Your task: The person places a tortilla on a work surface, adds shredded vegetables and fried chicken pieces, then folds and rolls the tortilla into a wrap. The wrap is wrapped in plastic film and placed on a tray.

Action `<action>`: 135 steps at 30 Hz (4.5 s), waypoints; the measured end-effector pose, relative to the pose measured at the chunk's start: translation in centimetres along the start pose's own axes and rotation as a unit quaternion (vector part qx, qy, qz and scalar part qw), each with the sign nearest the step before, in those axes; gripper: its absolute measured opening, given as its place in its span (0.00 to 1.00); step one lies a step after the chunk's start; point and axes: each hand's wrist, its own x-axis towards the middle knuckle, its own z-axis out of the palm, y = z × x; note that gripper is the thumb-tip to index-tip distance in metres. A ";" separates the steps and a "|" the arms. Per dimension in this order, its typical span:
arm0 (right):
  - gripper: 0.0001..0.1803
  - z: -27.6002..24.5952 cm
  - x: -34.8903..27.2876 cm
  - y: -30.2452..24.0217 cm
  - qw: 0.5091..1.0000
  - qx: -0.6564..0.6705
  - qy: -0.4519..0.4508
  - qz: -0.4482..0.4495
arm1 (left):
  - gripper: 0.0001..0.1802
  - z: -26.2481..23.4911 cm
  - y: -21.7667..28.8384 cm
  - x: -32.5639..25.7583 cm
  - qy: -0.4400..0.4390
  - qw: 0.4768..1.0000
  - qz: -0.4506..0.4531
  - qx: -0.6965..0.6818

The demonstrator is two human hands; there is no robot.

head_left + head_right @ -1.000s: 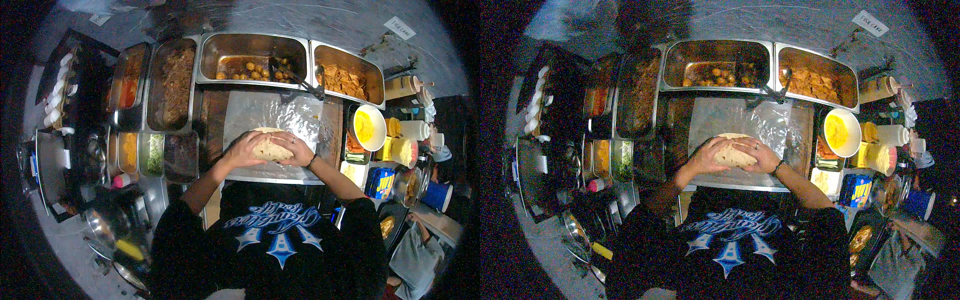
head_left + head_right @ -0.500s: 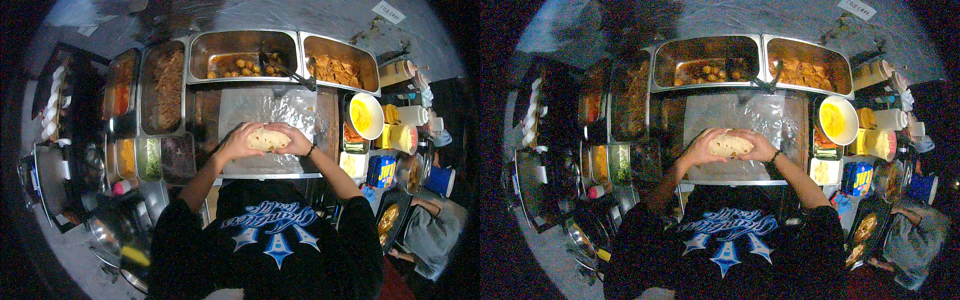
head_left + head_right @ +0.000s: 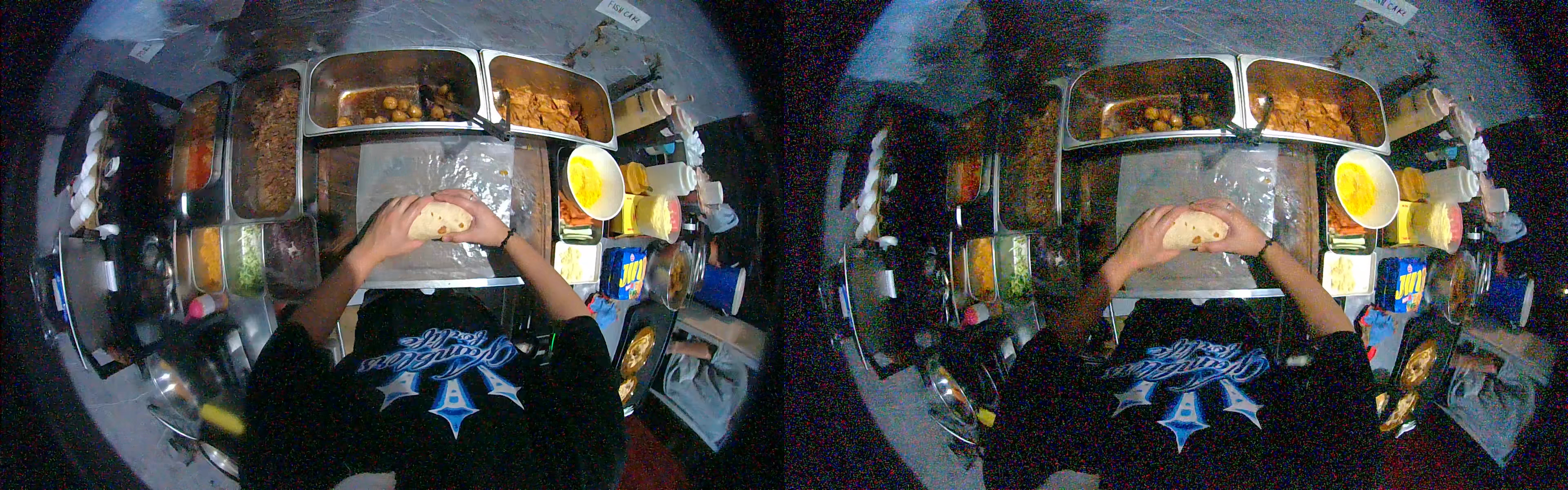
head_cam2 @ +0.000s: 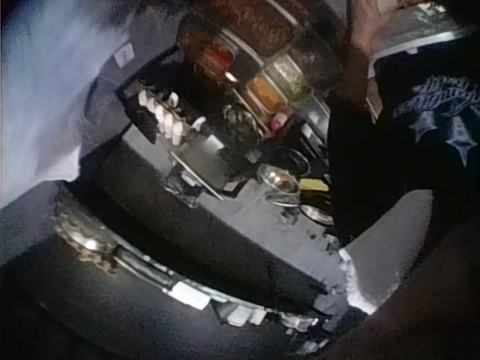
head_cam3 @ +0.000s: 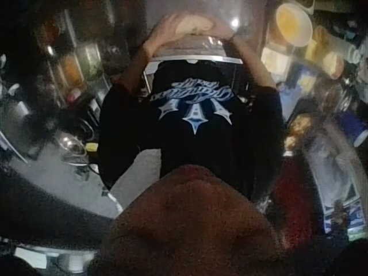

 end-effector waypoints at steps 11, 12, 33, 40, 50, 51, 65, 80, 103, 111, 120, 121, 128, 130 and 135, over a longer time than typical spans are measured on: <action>0.40 0.9 -0.1 -3.4 0.987 -0.104 0.120 -0.005 | 0.44 -0.4 -0.9 1.4 0.004 0.998 -0.021 -0.054; 0.39 1.3 -0.1 -2.8 0.986 -0.111 0.123 0.004 | 0.44 -0.5 -0.9 1.5 0.001 0.998 -0.023 -0.058; 0.37 0.0 1.3 -2.3 0.983 -0.139 0.109 0.047 | 0.47 -0.8 0.0 2.7 -0.029 0.997 -0.058 0.048; 0.50 -0.7 2.5 -4.2 0.963 -0.239 -0.037 0.120 | 0.47 -1.2 2.2 3.8 -0.081 0.984 -0.097 0.126; 0.43 -0.4 3.4 -4.2 0.945 -0.286 -0.062 0.147 | 0.44 0.1 1.0 4.9 -0.107 0.977 -0.112 0.144; 0.42 -0.4 3.4 -4.4 0.941 -0.299 -0.056 0.145 | 0.44 -0.2 1.0 5.0 -0.114 0.976 -0.115 0.146; 0.36 -0.7 6.9 -6.6 0.924 -0.319 -0.132 0.162 | 0.44 -4.8 -3.8 10.7 -0.162 0.962 -0.195 0.102; 0.39 -0.4 3.1 -8.3 0.934 -0.294 -0.130 0.153 | 0.44 -7.0 -1.8 10.7 -0.140 0.974 -0.151 0.099; 0.37 0.7 1.9 -7.1 0.936 -0.286 -0.088 0.188 | 0.38 0.0 4.5 3.0 -0.131 0.978 -0.080 0.144; 0.48 -2.7 -0.9 -7.8 0.958 -0.248 -0.023 0.143 | 0.48 -1.3 5.4 3.7 -0.141 0.977 -0.066 0.147; 0.21 -1.8 -9.1 -6.1 0.896 0.015 0.263 0.358 | 0.57 -0.4 6.8 5.7 -0.204 0.967 -0.053 0.143; 0.20 -0.6 -8.6 -6.4 0.871 0.037 0.292 0.393 | 0.56 -0.2 6.9 6.0 -0.213 0.965 -0.054 0.146; 0.18 4.4 -5.4 -6.9 0.806 0.124 0.423 0.394 | 0.50 0.3 7.3 6.3 -0.204 0.961 0.004 0.185; 0.17 4.5 -5.0 -7.5 0.805 0.114 0.437 0.384 | 0.49 0.8 6.7 5.9 -0.193 0.961 0.018 0.198; 0.16 5.4 -5.1 -6.9 0.800 0.136 0.471 0.346 | 0.48 1.0 6.3 6.1 -0.199 0.960 0.037 0.193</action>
